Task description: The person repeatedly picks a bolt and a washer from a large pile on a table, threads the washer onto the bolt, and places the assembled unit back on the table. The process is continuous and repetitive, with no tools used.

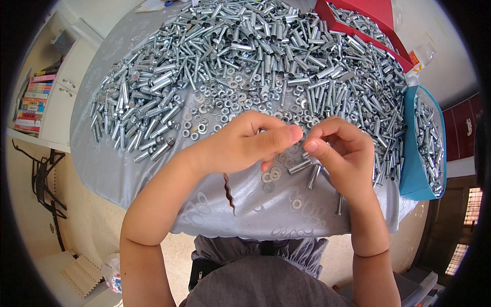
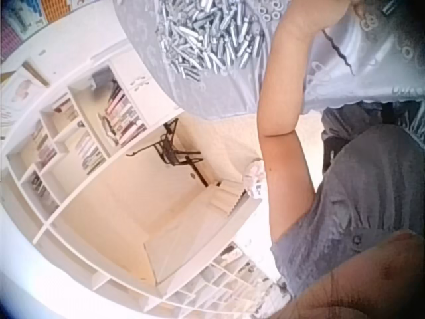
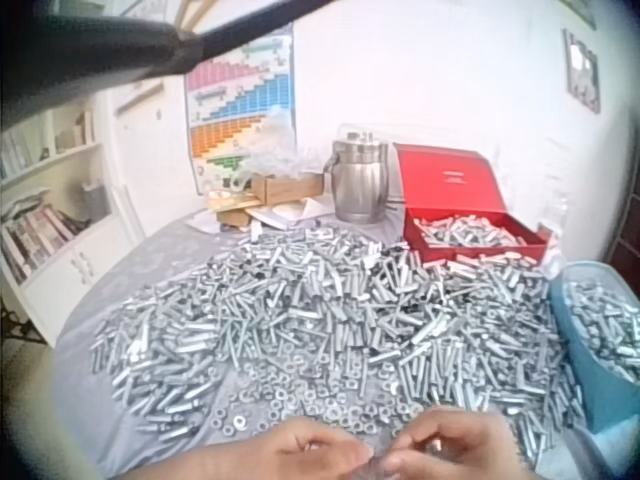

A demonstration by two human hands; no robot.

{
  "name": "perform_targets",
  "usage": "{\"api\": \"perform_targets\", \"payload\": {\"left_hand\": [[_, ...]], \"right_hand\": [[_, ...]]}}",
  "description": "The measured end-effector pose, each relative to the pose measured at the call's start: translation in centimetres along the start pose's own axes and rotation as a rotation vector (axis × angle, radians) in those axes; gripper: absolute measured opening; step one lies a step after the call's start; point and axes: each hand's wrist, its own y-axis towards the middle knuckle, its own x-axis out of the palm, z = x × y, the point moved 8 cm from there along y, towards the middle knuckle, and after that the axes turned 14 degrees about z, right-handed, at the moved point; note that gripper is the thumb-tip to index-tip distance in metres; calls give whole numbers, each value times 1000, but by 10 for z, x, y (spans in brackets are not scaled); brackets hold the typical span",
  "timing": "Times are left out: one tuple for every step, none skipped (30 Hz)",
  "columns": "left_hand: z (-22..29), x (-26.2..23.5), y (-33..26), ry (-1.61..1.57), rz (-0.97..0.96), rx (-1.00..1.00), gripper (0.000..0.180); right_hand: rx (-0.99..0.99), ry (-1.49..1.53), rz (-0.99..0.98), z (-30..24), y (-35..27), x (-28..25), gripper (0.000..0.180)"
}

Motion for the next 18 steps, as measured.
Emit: {"api": "perform_targets", "payload": {"left_hand": [[-1, 0, 1, 3, 12, 5, 39], [-2, -1, 2, 5, 22, 9, 39], [-2, 0, 2, 7, 19, 7, 40], [-2, 0, 3, 8, 15, 5, 40], [-1, 0, 2, 9, 14, 3, 40], [0, 0, 2, 11, 20, 7, 39], [1, 0, 2, 12, 25, 10, 38], [3, 0, 2, 12, 31, 14, 38], [3, 0, 2, 18, 39, 9, 36], [3, 0, 2, 25, 48, 3, 35], [3, 0, 1, 32, 58, -2, 35], [2, 0, 1, 39, 59, -1, 34], [2, -1, 2, 45, 60, 1, 34], [1, -1, 2, 52, 60, 2, 34], [1, -2, 2, 71, 59, 6, 34], [0, -2, 2, 91, 58, 10, 34], [1, -3, 2, 111, 57, 15, 35], [1, -3, 2, 111, 63, 16, 35]], "right_hand": [[-50, -43, 5, -3, 0, 0, 11], [-98, -88, 12, -4, 1, 0, 11], [-146, -134, 19, -6, 1, 0, 10], [-174, -140, 20, -6, 0, 0, 10], [-201, -146, 20, -7, 0, 0, 10], [-228, -151, 19, -8, -1, 1, 10], [-261, -175, 33, -11, -1, 1, 10], [-295, -199, 47, -16, -2, 2, 9], [-329, -223, 61, -20, -2, 2, 9], [-330, -220, 67, -20, -3, 2, 9], [-331, -217, 73, -20, -3, 2, 10], [-333, -214, 80, -20, -3, 1, 10], [-347, -224, 79, -21, -3, 2, 10], [-360, -234, 80, -22, -4, 2, 10], [-374, -245, 81, -22, -4, 2, 10], [-392, -264, 81, -23, -5, 3, 10], [-410, -284, 81, -24, -5, 3, 10], [-428, -304, 81, -26, -5, 4, 10]]}}
